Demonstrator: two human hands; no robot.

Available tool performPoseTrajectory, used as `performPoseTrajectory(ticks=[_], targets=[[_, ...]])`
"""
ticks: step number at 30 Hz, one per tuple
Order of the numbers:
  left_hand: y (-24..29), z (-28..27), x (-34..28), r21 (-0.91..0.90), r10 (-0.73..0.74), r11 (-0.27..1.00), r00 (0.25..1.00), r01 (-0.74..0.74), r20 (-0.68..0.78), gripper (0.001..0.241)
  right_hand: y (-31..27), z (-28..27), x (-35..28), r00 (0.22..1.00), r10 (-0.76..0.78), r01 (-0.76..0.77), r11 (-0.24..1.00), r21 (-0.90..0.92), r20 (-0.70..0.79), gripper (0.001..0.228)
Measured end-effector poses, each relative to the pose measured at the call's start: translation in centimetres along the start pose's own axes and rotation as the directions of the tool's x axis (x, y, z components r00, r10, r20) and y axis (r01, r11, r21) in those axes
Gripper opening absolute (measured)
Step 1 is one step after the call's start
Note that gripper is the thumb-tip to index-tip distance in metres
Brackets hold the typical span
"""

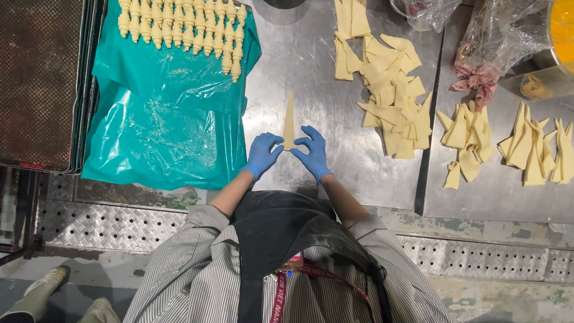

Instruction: Shape triangular dough pieces into croissants and arrange them on a tray.

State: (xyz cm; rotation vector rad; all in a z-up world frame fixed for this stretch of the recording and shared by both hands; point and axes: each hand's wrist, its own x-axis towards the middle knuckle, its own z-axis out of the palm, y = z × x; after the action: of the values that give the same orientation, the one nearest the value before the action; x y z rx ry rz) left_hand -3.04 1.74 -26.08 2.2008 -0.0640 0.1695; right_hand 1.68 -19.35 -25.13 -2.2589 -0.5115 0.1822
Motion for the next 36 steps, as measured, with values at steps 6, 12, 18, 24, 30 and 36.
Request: performPoseTrajectory(ticks=[6, 12, 18, 24, 30, 36], targets=[[0.7, -0.4, -0.1, 0.057, 0.044, 0.997, 0.999, -0.044, -0.003, 0.012, 0.2, 0.3, 0.1, 0.999, 0.016, -0.017, 1.000, -0.022, -0.033, 0.012], [0.8, 0.7, 0.3, 0.022, -0.038, 0.999, 0.996, 0.039, -0.081, 0.015, -1.6, 0.0, 0.6, 0.998, 0.002, -0.002, 1.000, -0.009, -0.060, 0.021], [0.1, 2.0, 1.6, -0.057, -0.159, 0.987, 0.981, 0.153, -0.114, 0.011, -0.3, 1.5, 1.7, 0.992, 0.048, -0.045, 0.999, 0.023, -0.119, 0.013], [1.8, 0.6, 2.5, -0.088, -0.183, 0.981, 0.977, 0.174, -0.109, 0.012, -1.0, 1.0, 2.6, 0.997, 0.007, -0.011, 0.999, -0.048, -0.073, 0.012], [2.2, 0.1, 3.0, -0.008, -0.007, 1.000, 0.996, 0.006, -0.094, 0.007, -0.7, 1.3, 3.3, 0.990, 0.040, -0.037, 0.999, 0.027, -0.134, 0.012], [0.9, 1.1, 4.6, 0.033, 0.006, 0.999, 0.987, -0.001, -0.163, 0.004, 0.0, 1.4, 4.1, 0.991, -0.047, 0.045, 0.999, -0.021, -0.126, 0.015]])
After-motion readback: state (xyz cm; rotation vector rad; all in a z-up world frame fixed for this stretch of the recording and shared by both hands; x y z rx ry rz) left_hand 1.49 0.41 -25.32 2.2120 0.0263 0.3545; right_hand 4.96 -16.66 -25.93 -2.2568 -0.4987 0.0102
